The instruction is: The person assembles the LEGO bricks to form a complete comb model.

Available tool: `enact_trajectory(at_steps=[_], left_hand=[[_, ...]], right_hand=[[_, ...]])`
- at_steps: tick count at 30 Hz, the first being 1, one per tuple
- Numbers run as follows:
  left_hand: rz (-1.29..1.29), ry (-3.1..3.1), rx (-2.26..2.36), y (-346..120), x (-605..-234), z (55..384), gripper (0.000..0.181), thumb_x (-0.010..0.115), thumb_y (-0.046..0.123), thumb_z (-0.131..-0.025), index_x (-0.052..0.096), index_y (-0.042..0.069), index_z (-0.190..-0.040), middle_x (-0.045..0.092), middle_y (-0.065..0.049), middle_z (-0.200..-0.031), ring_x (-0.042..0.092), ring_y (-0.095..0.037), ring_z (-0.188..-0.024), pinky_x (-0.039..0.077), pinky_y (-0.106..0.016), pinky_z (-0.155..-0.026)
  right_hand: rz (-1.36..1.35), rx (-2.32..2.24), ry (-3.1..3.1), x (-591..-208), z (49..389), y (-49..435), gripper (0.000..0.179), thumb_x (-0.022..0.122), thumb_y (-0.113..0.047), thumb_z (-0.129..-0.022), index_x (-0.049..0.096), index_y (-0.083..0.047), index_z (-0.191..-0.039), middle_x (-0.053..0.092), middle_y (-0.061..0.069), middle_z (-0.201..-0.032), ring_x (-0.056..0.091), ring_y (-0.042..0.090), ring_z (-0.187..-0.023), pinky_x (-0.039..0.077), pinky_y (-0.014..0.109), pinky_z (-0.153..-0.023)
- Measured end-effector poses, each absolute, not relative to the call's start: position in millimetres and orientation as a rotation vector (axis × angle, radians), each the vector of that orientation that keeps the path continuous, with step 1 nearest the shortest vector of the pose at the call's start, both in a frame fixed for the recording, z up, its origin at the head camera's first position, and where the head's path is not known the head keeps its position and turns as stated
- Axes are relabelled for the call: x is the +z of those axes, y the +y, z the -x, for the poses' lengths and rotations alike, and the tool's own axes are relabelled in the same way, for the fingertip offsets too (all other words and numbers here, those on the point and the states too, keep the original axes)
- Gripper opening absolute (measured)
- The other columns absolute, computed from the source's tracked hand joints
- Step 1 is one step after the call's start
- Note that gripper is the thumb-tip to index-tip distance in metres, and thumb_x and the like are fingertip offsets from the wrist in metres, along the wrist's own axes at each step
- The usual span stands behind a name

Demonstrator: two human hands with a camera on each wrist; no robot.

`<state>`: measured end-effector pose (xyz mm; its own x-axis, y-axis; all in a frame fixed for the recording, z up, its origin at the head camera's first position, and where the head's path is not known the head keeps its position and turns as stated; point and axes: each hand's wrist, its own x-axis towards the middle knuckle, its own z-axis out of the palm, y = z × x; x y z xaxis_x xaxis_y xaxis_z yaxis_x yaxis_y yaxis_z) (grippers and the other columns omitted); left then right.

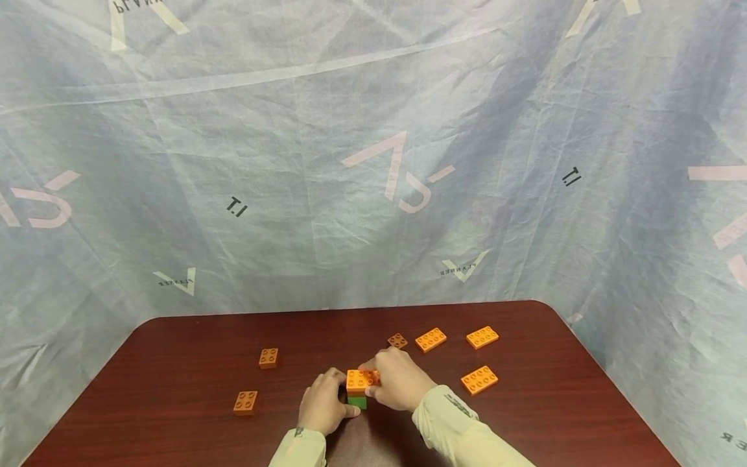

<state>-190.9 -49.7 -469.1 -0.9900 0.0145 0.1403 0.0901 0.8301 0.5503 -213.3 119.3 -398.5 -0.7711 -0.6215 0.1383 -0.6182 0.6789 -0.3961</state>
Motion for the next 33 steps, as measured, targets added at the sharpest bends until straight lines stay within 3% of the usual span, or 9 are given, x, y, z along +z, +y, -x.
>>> enact_trajectory(at_steps=[4, 7, 10, 16, 20, 27, 33], left_hand=[[0.066, -2.893, -0.874, -49.5, -468.0, 191.6, 0.047, 0.099, 0.017, -0.061, 0.072, 0.003, -0.097, 0.062, -0.005, -0.095, 0.060, -0.029, -0.090, 0.050, -0.053, -0.081], [0.058, -2.900, -0.877, -49.3, -468.1, 191.6, 0.047, 0.098, 0.017, -0.061, 0.072, 0.003, -0.098, 0.062, -0.005, -0.095, 0.060, -0.028, -0.090, 0.049, -0.053, -0.081], [0.059, -2.900, -0.880, -49.1, -468.9, 191.5, 0.047, 0.098, 0.017, -0.062, 0.072, 0.003, -0.098, 0.062, -0.004, -0.095, 0.060, -0.028, -0.090, 0.049, -0.053, -0.080], [0.057, -2.903, -0.885, -49.1, -469.5, 191.9, 0.046, 0.098, 0.016, -0.062, 0.072, 0.003, -0.098, 0.061, -0.004, -0.095, 0.060, -0.028, -0.091, 0.049, -0.053, -0.081], [0.058, -2.906, -0.890, -48.9, -469.7, 191.6, 0.046, 0.098, 0.016, -0.062, 0.072, 0.004, -0.098, 0.061, -0.004, -0.094, 0.060, -0.028, -0.091, 0.049, -0.054, -0.082], [0.071, -2.905, -0.889, -48.4, -469.2, 191.0, 0.046, 0.098, 0.015, -0.062, 0.072, 0.003, -0.098, 0.061, -0.004, -0.094, 0.060, -0.028, -0.091, 0.049, -0.055, -0.082], [0.069, -2.903, -0.895, -47.5, -468.5, 190.8, 0.046, 0.098, 0.015, -0.062, 0.073, 0.003, -0.098, 0.062, -0.004, -0.095, 0.060, -0.028, -0.091, 0.049, -0.055, -0.082]], right_hand=[[1.046, -0.677, 2.864, -398.4, 212.9, 116.8, 0.032, 0.083, -0.008, -0.082, 0.078, -0.004, -0.113, 0.077, 0.009, -0.101, 0.049, 0.007, -0.064, 0.043, 0.025, -0.062], [1.036, -0.698, 2.860, -397.7, 211.7, 116.1, 0.033, 0.084, -0.006, -0.081, 0.077, -0.002, -0.113, 0.075, 0.007, -0.090, 0.045, 0.007, -0.060, 0.042, 0.026, -0.060], [1.026, -0.719, 2.866, -397.8, 210.6, 115.8, 0.033, 0.084, -0.006, -0.081, 0.077, -0.001, -0.112, 0.075, 0.007, -0.090, 0.046, 0.008, -0.061, 0.043, 0.026, -0.060], [1.019, -0.672, 2.908, -403.5, 208.6, 117.5, 0.034, 0.083, -0.013, -0.084, 0.077, -0.005, -0.116, 0.075, 0.008, -0.102, 0.065, 0.022, -0.086, 0.054, 0.038, -0.074], [1.007, -0.660, 2.915, -406.7, 207.5, 120.1, 0.036, 0.083, -0.015, -0.085, 0.076, -0.008, -0.119, 0.075, 0.010, -0.107, 0.067, 0.033, -0.100, 0.055, 0.050, -0.083], [0.969, -0.695, 2.916, -405.8, 206.0, 121.4, 0.037, 0.084, -0.015, -0.083, 0.076, -0.008, -0.119, 0.074, 0.013, -0.110, 0.066, 0.037, -0.107, 0.055, 0.054, -0.087], [0.961, -0.658, 2.948, -404.8, 206.1, 119.9, 0.036, 0.085, -0.017, -0.081, 0.078, -0.010, -0.116, 0.074, 0.015, -0.108, 0.068, 0.036, -0.099, 0.055, 0.052, -0.082]])
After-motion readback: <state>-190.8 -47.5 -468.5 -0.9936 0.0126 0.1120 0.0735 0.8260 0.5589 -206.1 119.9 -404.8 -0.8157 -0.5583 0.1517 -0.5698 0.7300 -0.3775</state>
